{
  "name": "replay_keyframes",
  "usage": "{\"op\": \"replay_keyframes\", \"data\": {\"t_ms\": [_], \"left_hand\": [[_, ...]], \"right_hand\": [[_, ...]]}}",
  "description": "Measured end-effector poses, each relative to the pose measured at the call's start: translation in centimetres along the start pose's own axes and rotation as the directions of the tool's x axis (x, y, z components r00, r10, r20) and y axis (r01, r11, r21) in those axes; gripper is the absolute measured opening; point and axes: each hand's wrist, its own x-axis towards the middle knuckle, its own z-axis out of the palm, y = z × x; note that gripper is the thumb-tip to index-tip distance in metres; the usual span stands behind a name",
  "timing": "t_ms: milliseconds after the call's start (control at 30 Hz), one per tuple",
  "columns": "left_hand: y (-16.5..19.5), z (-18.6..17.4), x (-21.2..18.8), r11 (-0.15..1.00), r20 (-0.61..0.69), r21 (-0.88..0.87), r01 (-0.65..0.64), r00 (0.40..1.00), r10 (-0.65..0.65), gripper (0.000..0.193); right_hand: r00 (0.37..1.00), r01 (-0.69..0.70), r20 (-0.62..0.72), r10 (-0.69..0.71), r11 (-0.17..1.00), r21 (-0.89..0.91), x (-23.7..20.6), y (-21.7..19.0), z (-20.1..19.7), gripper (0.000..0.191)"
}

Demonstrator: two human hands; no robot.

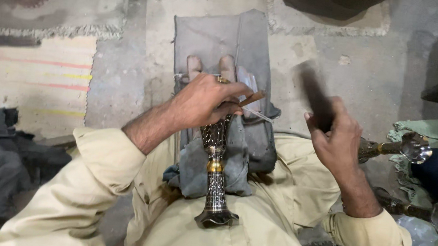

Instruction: The person sits on the floor with an ornate metal vase held on a cushion over their lap and engraves decorative patterns into its surface. They hold a small chisel against the vase with one hand and strike it with a wooden mallet held in the other hand, repositioning the chisel repeatedly around the vase body.

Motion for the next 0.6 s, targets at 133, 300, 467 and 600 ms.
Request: {"op": "replay_keyframes", "data": {"t_ms": [133,300,467,600], "left_hand": [[0.0,0.1,0.0,0.998,0.053,0.011,0.058,0.997,-0.058,0.035],[0.0,-0.1,-0.3,0.999,0.008,-0.036,0.017,1.000,-0.017,0.035],[-0.1,-0.2,-0.4,0.999,-0.003,-0.048,0.008,1.000,-0.008,0.038],[-0.3,0.1,-0.3,0.997,-0.034,-0.064,0.031,0.999,-0.033,0.039]], "right_hand": [[0.954,-0.281,0.164,0.252,0.942,0.184,-0.2,0.5,0.2,0.026],[1.000,0.009,0.005,-0.009,0.997,0.075,-0.6,1.0,0.7,0.029],[0.996,0.093,-0.003,-0.093,0.994,-0.062,-0.5,0.5,0.3,0.035],[0.986,-0.133,-0.066,0.151,0.966,0.222,-0.2,-0.8,-0.7,0.033]]}}
